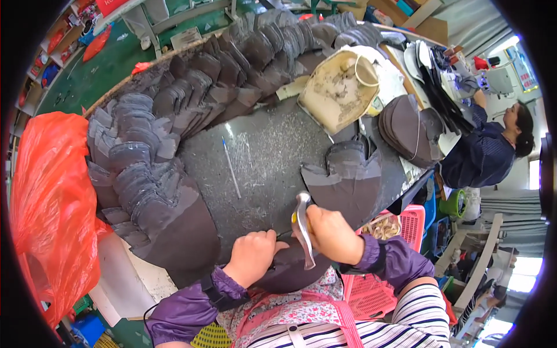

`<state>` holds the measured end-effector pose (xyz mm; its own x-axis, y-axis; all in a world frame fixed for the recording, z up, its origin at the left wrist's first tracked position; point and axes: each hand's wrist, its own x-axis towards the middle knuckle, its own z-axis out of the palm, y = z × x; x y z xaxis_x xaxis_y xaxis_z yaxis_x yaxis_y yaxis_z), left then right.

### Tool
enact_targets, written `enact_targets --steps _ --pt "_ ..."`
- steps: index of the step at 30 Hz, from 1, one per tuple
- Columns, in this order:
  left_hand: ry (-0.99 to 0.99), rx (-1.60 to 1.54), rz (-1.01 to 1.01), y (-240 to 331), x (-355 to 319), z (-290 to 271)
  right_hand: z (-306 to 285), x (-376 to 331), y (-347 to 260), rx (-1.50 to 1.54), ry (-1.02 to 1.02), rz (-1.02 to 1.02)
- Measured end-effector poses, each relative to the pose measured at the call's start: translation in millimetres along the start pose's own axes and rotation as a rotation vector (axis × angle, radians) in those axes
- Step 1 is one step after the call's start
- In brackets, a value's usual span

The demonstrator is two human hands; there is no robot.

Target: The person hammers the edges of shoe components on a stone block, moves the finished pieces to a stack, and picks up new components from a pile.

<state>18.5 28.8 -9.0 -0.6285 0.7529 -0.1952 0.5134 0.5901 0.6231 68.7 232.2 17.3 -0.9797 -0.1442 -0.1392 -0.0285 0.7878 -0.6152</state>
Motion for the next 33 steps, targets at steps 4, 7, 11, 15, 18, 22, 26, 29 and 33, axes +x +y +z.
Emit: enact_targets --steps 4,7,11,15,18,22,26,29,33 --pt "0.022 0.088 0.086 2.5 10.2 -5.2 -31.1 -14.2 -8.5 0.079 0.031 -0.071" --pt "0.186 -0.194 0.209 8.8 21.1 -1.5 -32.3 -28.7 -9.2 0.094 -0.049 -0.13" --pt "0.074 -0.282 0.138 15.6 29.4 -2.1 -6.7 -48.3 -3.2 0.132 -0.12 -0.118" --pt "-0.101 -0.352 0.059 13.7 38.0 -3.6 -4.7 -54.8 -5.1 0.185 -0.115 -0.044" --pt "-0.143 -0.306 0.131 7.3 41.0 -17.3 -12.7 -49.6 -5.6 0.235 -0.133 -0.079" --pt "-0.109 -0.201 0.244 -8.5 46.8 -25.8 -19.3 -44.3 -10.8 0.21 -0.099 -0.062" --pt "-0.062 -0.147 0.303 -14.4 47.9 -24.7 -2.4 -38.1 -0.3 0.191 -0.124 -0.091" --pt "-0.058 -0.149 0.325 -18.6 49.9 -25.5 -2.1 -35.5 -1.9 0.212 -0.1 -0.107" --pt "-0.066 -0.165 0.366 -26.2 50.5 -25.4 -4.8 -28.1 -3.4 0.2 -0.089 -0.094"
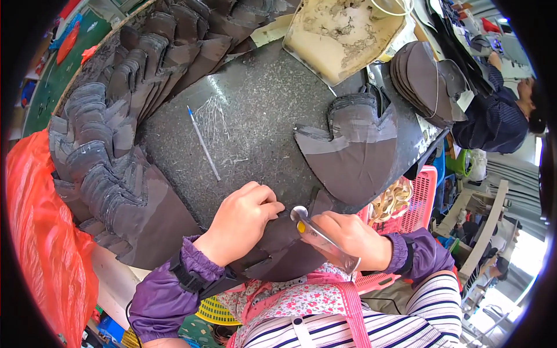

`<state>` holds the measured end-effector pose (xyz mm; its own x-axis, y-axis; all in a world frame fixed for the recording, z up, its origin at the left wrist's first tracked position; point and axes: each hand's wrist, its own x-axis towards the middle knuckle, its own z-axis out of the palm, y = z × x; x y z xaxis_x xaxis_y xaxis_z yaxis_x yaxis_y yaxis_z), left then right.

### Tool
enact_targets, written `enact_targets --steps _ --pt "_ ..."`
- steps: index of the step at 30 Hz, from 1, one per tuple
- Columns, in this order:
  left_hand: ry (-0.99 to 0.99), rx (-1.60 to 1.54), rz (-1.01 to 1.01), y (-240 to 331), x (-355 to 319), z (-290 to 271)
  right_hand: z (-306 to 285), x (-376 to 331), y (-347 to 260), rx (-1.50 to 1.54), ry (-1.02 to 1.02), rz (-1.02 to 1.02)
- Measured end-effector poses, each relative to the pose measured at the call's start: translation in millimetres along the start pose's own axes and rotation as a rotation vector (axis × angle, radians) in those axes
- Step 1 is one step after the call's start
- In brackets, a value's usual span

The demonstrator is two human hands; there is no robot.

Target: The person hammers the edges of shoe components on a stone block, moves the finished pieces to a stack, and picks up new components from a pile.

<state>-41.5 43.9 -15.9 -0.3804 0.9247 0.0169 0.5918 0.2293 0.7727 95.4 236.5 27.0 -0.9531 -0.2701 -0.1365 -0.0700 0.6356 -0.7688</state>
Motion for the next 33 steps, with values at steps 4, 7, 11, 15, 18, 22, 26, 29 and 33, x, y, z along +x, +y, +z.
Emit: enact_targets --steps 4,7,11,15,18,22,26,29,33 --pt "0.011 0.03 0.08 -5.5 -3.8 1.6 1.4 1.3 3.7 -0.002 0.011 -0.003" --pt "0.027 0.094 0.171 -8.1 -5.7 1.5 0.4 3.0 4.4 0.007 0.014 0.002" --pt "-0.088 0.279 0.252 -5.7 -7.1 -7.0 -3.0 5.2 2.3 0.014 -0.001 0.016" --pt "-0.149 0.382 0.301 -3.9 -7.1 -6.1 -5.8 8.1 0.8 0.019 -0.018 -0.002" --pt "-0.116 0.411 0.305 -2.5 -9.5 -6.5 -5.1 11.9 -0.9 0.047 -0.005 -0.015" --pt "0.059 0.245 0.157 -4.3 -14.8 2.2 -3.9 13.1 -1.3 0.029 -0.086 0.005" --pt "0.179 0.082 0.054 -2.6 -22.8 12.6 -5.8 12.5 -1.4 0.014 -0.088 0.013" --pt "0.174 0.146 0.095 1.3 -25.4 13.3 -8.0 14.3 -0.6 -0.012 -0.09 -0.016" --pt "0.136 0.244 0.136 7.8 -26.6 14.0 -8.1 17.8 4.0 -0.035 -0.071 -0.046"
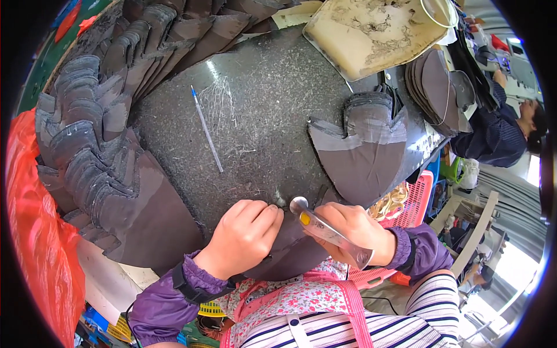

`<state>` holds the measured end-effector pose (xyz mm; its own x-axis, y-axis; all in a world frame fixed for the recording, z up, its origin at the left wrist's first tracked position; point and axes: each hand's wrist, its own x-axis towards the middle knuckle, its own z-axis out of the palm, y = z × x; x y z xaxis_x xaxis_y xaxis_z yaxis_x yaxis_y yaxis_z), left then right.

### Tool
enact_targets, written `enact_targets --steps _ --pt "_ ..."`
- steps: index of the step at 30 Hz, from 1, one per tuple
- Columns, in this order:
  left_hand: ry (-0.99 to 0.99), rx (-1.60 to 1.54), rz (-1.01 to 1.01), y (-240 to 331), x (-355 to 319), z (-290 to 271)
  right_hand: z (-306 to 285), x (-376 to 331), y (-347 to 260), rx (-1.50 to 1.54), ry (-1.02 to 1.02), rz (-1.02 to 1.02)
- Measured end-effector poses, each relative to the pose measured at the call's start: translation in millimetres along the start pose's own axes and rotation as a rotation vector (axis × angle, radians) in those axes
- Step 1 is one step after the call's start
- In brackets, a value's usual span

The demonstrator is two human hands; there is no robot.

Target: The person hammers the edges of shoe components on a stone block, moves the finished pieces to a stack, and picks up new components from a pile.

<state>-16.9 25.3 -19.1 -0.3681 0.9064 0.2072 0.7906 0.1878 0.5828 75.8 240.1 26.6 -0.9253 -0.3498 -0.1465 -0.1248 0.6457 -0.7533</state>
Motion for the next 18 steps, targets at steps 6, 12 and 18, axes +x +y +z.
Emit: enact_targets --steps 6,12,18 --pt "-0.034 0.081 0.015 10.6 -4.7 6.3 -1.7 5.1 -0.8 -0.053 -0.128 -0.009" --pt "0.18 -0.095 -0.222 10.5 -13.7 11.5 -2.6 4.6 -0.5 -0.057 -0.209 0.049" --pt "0.161 0.008 -0.149 19.5 -15.9 13.5 -2.8 6.5 1.3 -0.059 -0.184 0.011"
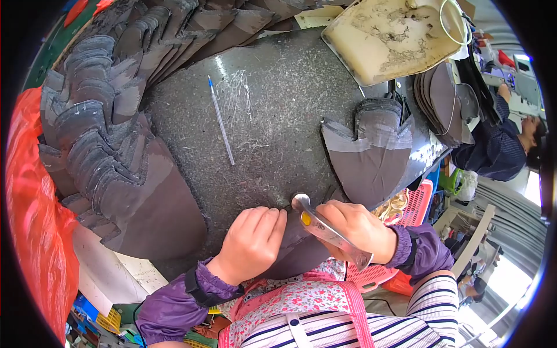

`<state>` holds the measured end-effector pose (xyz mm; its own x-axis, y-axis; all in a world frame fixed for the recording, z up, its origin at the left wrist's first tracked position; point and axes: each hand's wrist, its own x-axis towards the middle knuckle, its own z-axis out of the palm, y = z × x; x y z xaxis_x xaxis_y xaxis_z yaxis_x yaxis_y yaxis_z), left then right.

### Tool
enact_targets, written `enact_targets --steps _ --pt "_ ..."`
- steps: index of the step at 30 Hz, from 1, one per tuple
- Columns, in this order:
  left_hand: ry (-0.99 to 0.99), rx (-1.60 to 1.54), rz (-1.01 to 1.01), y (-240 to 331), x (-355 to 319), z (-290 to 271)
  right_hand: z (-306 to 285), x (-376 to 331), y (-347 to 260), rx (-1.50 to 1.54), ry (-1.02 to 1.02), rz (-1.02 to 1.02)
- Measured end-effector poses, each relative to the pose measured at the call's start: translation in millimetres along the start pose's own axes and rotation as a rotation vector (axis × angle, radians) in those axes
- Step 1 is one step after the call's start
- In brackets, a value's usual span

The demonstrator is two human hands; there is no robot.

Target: The person hammers the edges of shoe components on a stone block, moves the finished pieces to a stack, and picks up new components from a pile.

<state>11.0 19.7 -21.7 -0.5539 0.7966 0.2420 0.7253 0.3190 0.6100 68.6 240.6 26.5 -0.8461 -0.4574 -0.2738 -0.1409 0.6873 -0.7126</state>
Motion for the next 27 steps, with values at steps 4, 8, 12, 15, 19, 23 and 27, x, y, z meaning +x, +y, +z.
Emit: enact_targets --steps 4,8,12,15,19,23,27 --pt "-0.033 0.091 0.036 4.3 -2.8 -0.3 -1.2 3.7 -1.0 -0.046 0.005 -0.062" --pt "0.031 -0.131 -0.224 0.7 -12.2 0.5 -3.4 7.6 -1.7 -0.044 -0.083 -0.031" --pt "0.019 -0.207 -0.244 2.3 -16.8 -2.0 -2.4 5.9 1.6 -0.081 -0.077 -0.063" --pt "0.064 -0.013 -0.097 6.5 -17.9 0.0 -2.0 6.9 0.9 -0.134 -0.057 -0.099" --pt "0.065 -0.029 -0.129 8.6 -18.2 -0.8 -4.5 14.2 -6.8 -0.059 -0.143 -0.098" --pt "0.161 -0.192 -0.361 10.4 -30.5 -0.3 -8.7 17.8 -11.6 -0.009 -0.147 -0.044" --pt "0.163 -0.145 -0.246 10.3 -35.0 4.1 -9.2 19.1 -11.2 -0.04 -0.158 -0.05"
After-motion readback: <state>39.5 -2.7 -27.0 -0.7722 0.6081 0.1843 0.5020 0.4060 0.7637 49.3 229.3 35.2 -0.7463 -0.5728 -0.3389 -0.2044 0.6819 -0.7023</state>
